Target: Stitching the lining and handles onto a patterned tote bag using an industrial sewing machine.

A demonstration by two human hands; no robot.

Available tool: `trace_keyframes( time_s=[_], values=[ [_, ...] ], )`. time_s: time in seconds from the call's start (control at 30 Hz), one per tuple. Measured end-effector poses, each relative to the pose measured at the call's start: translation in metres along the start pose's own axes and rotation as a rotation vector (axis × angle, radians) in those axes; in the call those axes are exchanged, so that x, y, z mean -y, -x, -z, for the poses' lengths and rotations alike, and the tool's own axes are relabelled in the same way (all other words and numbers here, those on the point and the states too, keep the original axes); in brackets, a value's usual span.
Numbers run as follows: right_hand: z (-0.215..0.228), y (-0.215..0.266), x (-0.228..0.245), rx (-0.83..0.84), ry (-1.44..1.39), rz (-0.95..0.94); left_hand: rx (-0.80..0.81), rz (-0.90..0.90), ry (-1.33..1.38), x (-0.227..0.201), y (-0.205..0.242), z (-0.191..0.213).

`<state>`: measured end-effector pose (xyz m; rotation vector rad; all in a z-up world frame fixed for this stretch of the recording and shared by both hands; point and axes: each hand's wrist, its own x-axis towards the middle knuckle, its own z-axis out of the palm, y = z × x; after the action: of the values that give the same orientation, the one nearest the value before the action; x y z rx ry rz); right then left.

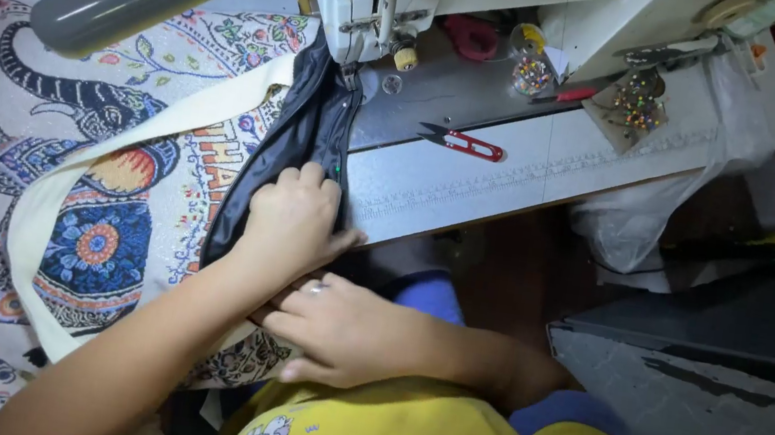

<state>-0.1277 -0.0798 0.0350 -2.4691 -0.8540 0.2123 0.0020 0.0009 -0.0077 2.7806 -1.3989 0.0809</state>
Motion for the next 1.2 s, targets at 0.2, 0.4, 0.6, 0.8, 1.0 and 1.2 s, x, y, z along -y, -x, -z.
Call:
trace_keyframes(
  time_s=[0.2, 0.4, 0.6, 0.8, 1.0, 1.2],
  values=[
    [0.031, 0.057, -0.048, -0.336, -0.206, -0.008, -0.083, 0.104, 0.159, 0.015, 0.006, 0.013],
    [0.021, 0.072, -0.110, -0.503, -0.092, -0.336, -0.075, 0.117, 0.807, 0.077, -0.009, 0.030],
    [0.008, 0.043, -0.120, -0.593, -0.061, -0.366, -0.028, 0.430, 1.364, 0.100, -0.012, 0.002],
    [-0.008, 0.009, -0.075, -0.432, -0.345, -0.038, -0.075, 0.519, 1.660, 0.119, -0.014, -0.015],
    [-0.056, -0.039, -0.067, -0.307, 0.040, 0.023, -0.092, 0.463, 1.061, 0.117, -0.017, 0.041],
    [-0.035, -0.029, -0.118, -0.776, -0.290, 0.081, -0.092, 0.350, 0.704, 0.120, -0.022, 0.048]
  ],
)
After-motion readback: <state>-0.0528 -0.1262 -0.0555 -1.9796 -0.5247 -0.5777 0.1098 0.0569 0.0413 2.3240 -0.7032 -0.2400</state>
